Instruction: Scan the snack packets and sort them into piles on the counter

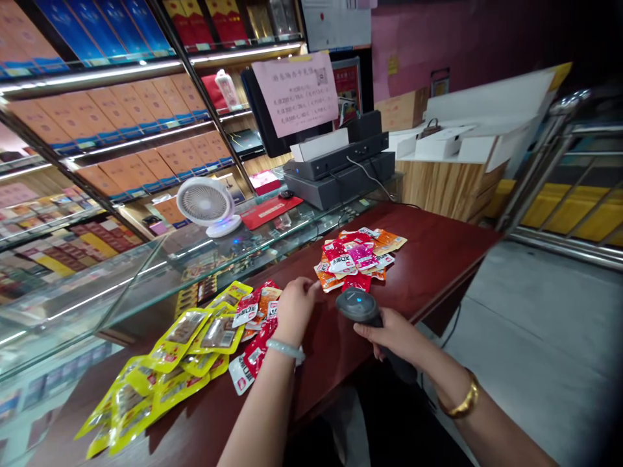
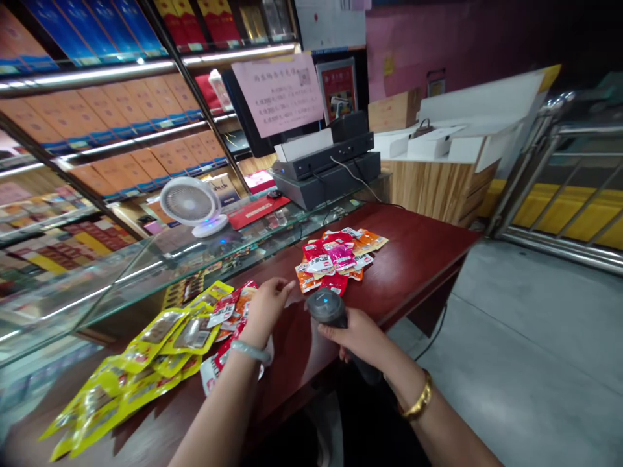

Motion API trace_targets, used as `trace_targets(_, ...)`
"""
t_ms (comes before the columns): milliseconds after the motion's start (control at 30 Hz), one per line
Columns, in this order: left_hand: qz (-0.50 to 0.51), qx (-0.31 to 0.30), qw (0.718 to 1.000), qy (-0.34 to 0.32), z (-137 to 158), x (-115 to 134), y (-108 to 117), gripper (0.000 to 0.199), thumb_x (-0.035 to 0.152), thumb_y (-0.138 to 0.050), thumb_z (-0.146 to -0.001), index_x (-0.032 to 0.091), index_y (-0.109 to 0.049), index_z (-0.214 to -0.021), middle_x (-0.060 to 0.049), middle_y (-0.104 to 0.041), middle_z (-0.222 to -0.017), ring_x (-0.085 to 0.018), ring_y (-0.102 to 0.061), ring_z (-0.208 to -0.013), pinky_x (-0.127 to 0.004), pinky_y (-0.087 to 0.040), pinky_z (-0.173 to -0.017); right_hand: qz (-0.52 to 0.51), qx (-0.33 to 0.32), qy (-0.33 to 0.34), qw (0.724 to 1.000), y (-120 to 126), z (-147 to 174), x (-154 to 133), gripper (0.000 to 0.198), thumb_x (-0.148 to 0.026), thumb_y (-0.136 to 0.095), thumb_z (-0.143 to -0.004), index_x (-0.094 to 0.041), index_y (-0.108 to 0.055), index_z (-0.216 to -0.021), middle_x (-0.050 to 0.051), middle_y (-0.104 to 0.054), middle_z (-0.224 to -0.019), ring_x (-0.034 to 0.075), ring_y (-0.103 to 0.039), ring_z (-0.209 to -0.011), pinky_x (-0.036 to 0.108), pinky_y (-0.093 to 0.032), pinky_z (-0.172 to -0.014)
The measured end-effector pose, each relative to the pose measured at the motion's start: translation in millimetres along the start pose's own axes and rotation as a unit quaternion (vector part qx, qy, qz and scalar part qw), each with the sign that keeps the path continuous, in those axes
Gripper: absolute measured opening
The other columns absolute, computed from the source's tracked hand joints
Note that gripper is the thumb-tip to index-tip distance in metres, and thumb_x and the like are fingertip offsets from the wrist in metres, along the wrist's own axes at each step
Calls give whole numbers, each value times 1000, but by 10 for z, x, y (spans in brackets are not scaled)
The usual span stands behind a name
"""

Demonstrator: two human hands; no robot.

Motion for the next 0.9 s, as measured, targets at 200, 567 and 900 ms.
trace_targets(200, 48, -1, 998, 28, -567, 417, -381, 47, 55, -52, -91, 14, -66, -108, -16, -70, -108, -24, -67, -99, -30, -45, -79, -20, 27, -1, 999, 135, 17, 11, 45, -61, -68, -78, -19, -53, -87, -6, -56, -43, 15, -56, -38, 22, -41, -40)
trace_targets(567, 6, 89, 996, 28, -606, 481, -309, 41, 45, -67, -82, 17, -59, -111, -13, -69, -111, -27, -63, -108, -34, -43, -89, -6, 48, -12, 999, 297, 67, 70, 46, -61, -68, -78, -18, -56, -90, -6, -57, -44, 15, -57, -39, 22, -40, -42)
trace_targets(900, 85, -9, 996, 5, -24, 165, -160, 38, 38, -70, -82, 22, -55, -113, -6, -73, -99, -21, -68, -91, -26, -42, -74, -34, 60, 50, 996, 116, -76, -497, 42, -59, -70, -77, -20, -58, -87, -5, -56, -44, 14, -56, -40, 23, -43, -42)
Point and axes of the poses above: each hand's wrist, its own z-axis away from the middle knuckle, its own y-axis out of the back of the hand, x = y × z, the point moved 7 cm from there along -z, towards the middle knuckle
